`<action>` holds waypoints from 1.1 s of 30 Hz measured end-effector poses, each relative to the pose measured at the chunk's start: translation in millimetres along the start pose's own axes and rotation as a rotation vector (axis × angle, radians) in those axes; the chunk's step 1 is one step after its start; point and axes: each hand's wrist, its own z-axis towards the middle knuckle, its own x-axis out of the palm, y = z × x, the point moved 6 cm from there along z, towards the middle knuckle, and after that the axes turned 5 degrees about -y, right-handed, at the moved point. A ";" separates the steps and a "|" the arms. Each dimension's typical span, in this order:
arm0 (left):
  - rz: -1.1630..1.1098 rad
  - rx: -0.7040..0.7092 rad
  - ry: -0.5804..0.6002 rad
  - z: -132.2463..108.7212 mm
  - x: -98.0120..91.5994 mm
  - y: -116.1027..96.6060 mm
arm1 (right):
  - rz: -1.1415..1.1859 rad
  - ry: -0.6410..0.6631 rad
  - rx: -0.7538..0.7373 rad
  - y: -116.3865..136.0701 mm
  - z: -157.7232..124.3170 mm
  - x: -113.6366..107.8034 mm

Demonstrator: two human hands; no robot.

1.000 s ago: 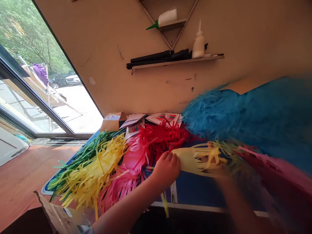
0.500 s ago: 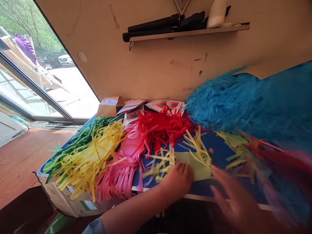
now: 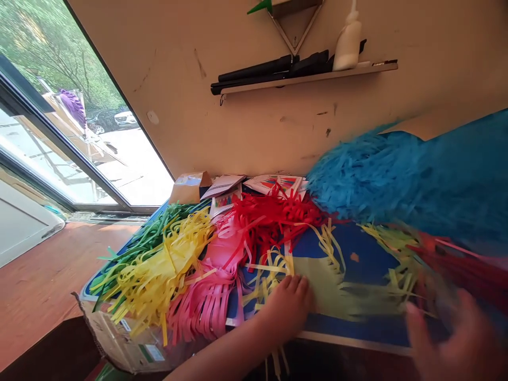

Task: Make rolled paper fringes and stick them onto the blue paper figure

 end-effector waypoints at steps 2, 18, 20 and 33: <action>-0.045 0.015 -0.016 -0.8 -2.7 1.4 | 0.141 0.261 -0.258 55.6 -17.1 27.0; 0.349 -0.690 -0.245 -115.1 -91.8 169.4 | 0.093 0.537 -0.565 90.4 -76.6 72.5; 0.386 -0.901 -0.444 -137.3 -112.9 176.2 | 0.096 0.549 -0.539 90.5 -76.7 73.3; -0.344 -0.112 0.035 -11.2 4.8 -7.8 | -0.065 0.612 -0.526 53.6 -75.4 61.6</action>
